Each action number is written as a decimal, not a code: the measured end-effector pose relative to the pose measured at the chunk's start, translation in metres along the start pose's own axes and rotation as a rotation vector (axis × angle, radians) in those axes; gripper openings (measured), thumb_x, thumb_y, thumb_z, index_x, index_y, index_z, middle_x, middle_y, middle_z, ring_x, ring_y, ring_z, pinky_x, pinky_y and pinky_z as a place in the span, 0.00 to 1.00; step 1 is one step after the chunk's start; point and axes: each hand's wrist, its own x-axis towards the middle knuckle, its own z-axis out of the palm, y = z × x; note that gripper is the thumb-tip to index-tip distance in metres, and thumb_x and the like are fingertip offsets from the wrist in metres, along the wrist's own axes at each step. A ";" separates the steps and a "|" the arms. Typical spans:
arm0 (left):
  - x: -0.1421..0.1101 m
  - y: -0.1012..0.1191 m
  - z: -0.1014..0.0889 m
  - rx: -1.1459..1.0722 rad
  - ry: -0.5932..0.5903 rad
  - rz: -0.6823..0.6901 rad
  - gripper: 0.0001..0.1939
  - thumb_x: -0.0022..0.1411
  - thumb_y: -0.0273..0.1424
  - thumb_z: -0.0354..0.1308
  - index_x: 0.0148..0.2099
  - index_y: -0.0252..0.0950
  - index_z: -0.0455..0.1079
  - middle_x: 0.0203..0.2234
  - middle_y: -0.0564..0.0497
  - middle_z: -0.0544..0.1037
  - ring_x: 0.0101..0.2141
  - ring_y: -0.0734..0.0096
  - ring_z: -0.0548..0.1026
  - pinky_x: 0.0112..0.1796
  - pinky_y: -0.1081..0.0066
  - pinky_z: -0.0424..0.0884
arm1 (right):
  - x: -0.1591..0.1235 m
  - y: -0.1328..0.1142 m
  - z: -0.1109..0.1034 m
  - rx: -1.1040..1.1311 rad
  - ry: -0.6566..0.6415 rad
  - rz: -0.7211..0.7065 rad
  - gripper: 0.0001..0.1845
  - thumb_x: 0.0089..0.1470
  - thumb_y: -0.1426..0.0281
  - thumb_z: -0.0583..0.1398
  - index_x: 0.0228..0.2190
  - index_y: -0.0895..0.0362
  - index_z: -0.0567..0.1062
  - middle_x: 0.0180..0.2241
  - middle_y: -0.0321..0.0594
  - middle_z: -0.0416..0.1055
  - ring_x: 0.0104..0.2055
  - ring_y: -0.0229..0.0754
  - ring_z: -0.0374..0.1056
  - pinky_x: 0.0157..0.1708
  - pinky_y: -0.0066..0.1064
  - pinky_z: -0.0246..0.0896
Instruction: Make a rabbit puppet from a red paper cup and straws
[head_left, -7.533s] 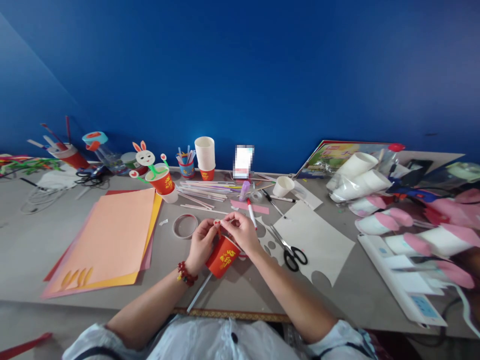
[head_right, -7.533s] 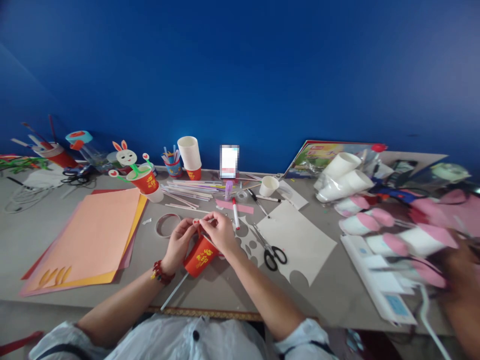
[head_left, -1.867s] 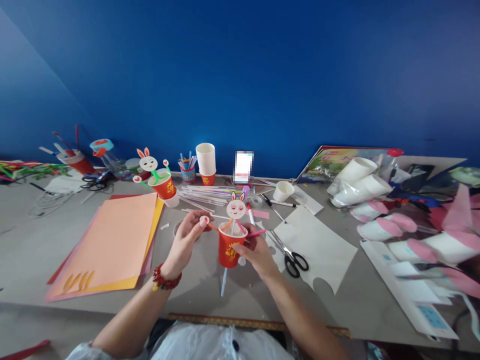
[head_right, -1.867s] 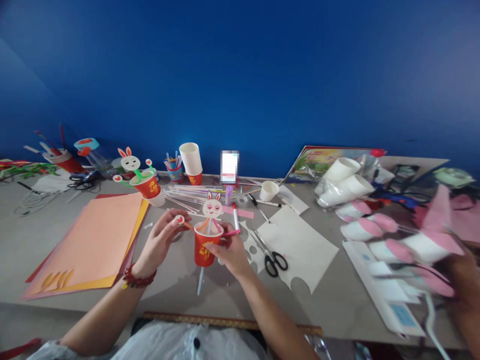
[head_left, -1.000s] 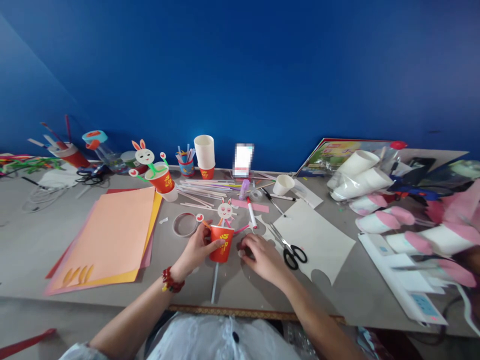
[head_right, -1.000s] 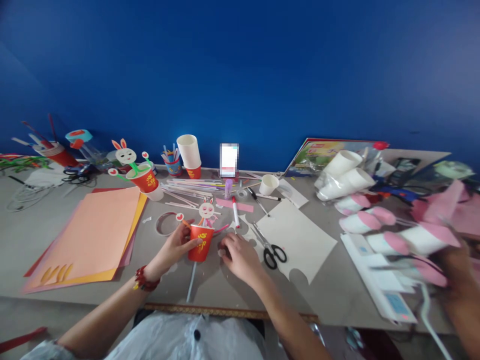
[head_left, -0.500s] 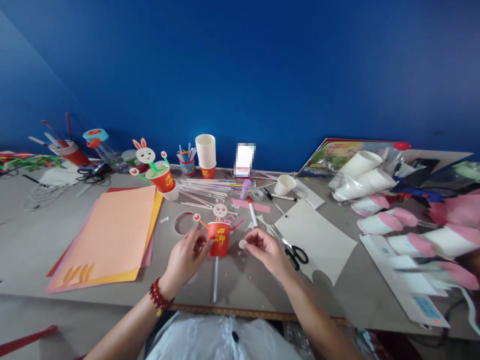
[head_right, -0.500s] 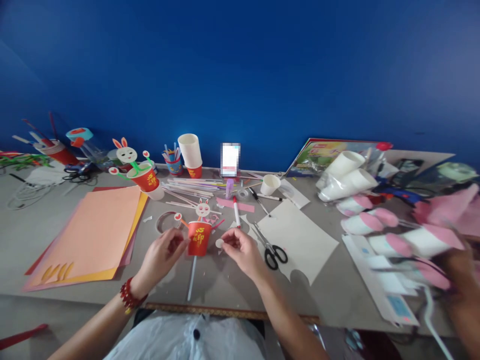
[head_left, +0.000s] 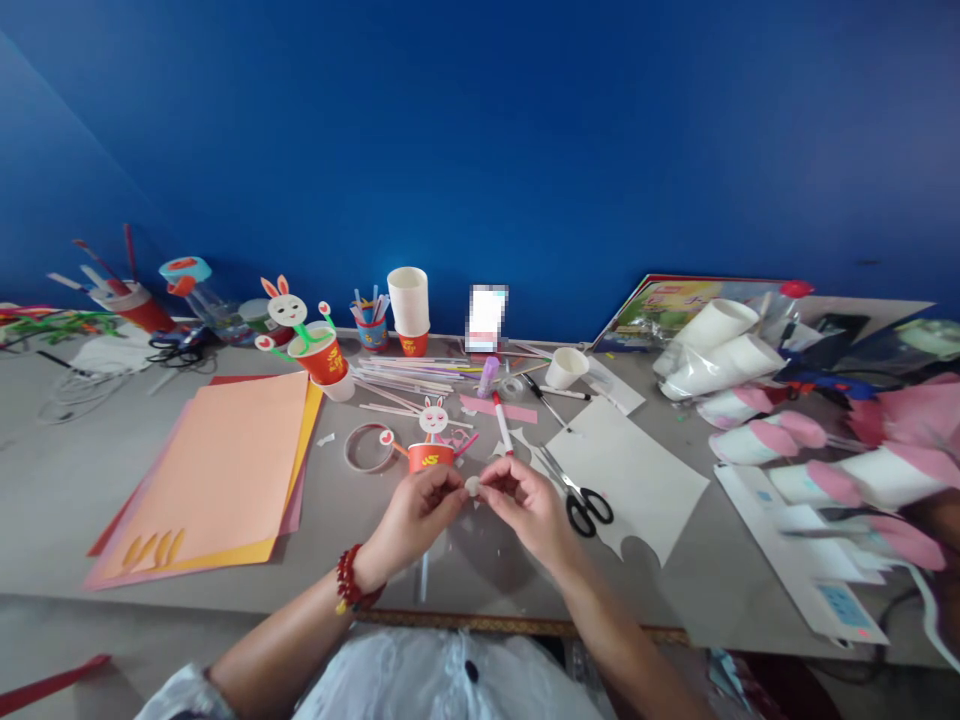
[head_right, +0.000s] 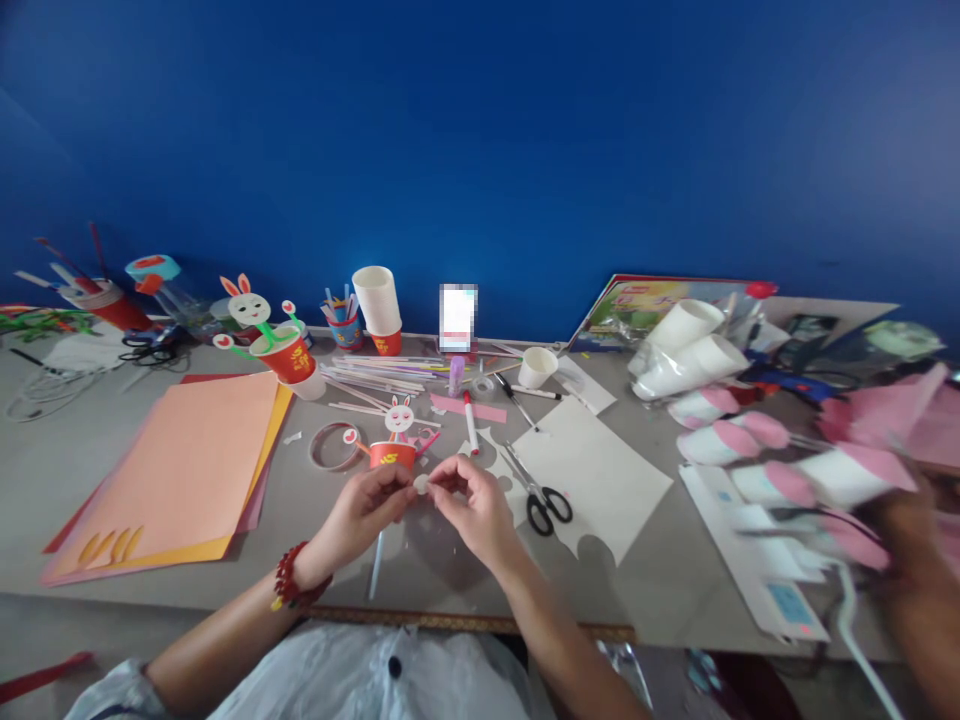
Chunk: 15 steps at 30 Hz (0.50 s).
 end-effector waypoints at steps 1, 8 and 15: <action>0.000 0.000 0.000 -0.014 0.005 0.001 0.12 0.65 0.37 0.55 0.32 0.35 0.66 0.23 0.54 0.68 0.23 0.76 0.64 0.24 0.76 0.59 | -0.001 -0.001 0.000 -0.055 0.005 -0.038 0.03 0.59 0.67 0.60 0.34 0.53 0.74 0.31 0.37 0.75 0.33 0.40 0.72 0.35 0.29 0.68; -0.001 0.002 0.001 0.083 0.057 0.064 0.09 0.65 0.33 0.54 0.33 0.35 0.67 0.24 0.54 0.68 0.24 0.75 0.65 0.26 0.76 0.59 | -0.003 -0.009 0.000 -0.397 0.002 -0.199 0.04 0.60 0.70 0.59 0.38 0.51 0.74 0.36 0.39 0.79 0.37 0.43 0.75 0.39 0.33 0.68; -0.002 0.008 0.001 0.167 0.081 0.123 0.07 0.63 0.30 0.54 0.31 0.36 0.67 0.23 0.55 0.68 0.25 0.75 0.64 0.27 0.76 0.58 | -0.004 -0.013 -0.001 -0.577 -0.030 -0.259 0.04 0.62 0.71 0.58 0.39 0.52 0.73 0.35 0.40 0.79 0.36 0.44 0.76 0.37 0.33 0.67</action>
